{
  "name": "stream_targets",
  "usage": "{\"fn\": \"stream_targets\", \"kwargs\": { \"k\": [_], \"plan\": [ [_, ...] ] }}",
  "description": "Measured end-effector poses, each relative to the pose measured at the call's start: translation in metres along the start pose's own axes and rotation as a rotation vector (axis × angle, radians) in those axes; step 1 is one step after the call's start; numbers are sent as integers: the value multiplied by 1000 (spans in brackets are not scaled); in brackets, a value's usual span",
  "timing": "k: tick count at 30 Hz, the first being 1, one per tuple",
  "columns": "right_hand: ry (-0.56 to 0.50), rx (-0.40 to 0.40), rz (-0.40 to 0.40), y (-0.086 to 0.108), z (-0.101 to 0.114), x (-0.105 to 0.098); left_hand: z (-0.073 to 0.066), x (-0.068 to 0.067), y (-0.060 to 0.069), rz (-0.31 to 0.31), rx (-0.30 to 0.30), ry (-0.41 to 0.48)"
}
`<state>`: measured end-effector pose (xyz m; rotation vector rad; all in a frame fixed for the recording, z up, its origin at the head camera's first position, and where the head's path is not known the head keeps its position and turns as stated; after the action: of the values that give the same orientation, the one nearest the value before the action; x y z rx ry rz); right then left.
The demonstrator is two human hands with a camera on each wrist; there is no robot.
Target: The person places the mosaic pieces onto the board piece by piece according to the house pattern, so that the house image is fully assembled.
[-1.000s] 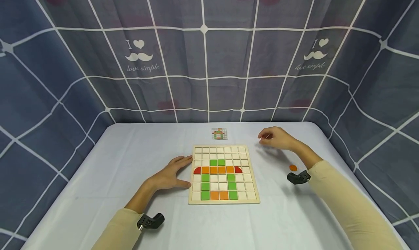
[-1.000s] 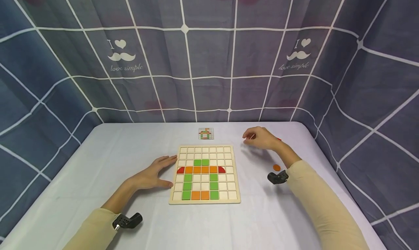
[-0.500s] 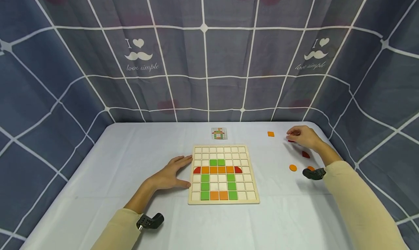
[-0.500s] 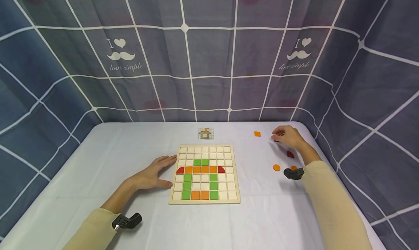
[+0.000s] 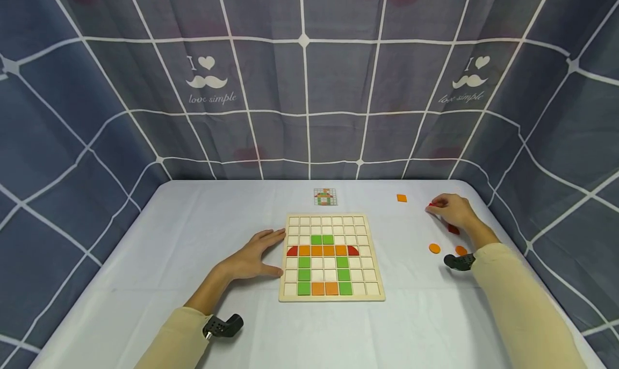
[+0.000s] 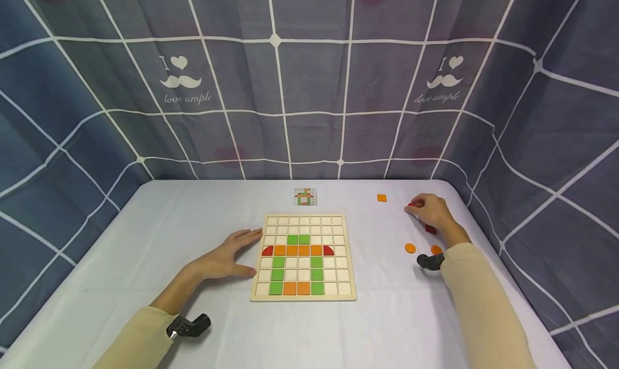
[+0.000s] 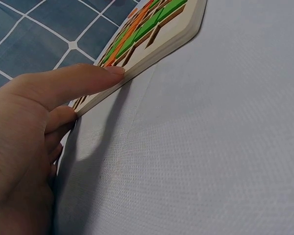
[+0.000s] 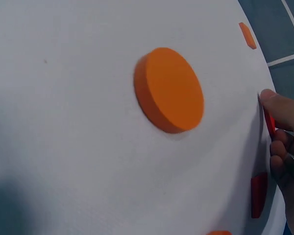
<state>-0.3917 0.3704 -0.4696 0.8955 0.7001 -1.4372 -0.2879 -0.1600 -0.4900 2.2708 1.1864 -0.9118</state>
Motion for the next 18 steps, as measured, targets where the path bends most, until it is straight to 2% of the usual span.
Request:
{"fn": "stream_targets", "kwargs": {
  "k": [7, 18],
  "plan": [
    [22, -28, -22, 0, 9, 1, -3, -2, -1, -1, 18, -22],
    [18, -86, -6, 1, 19, 4, -2, 0, 1, 4, -10, 1]
  ]
}}
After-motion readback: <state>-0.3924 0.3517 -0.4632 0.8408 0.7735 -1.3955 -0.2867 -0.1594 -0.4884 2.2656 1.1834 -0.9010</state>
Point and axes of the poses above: each hand's wrist, its own y-axis away from the middle knuckle, its own x-axis out of the palm, z = x × y, the point moved 9 cm from there along -y, towards the middle knuckle, and after that the axes turned 5 degrees about x, right-handed, at the moved point
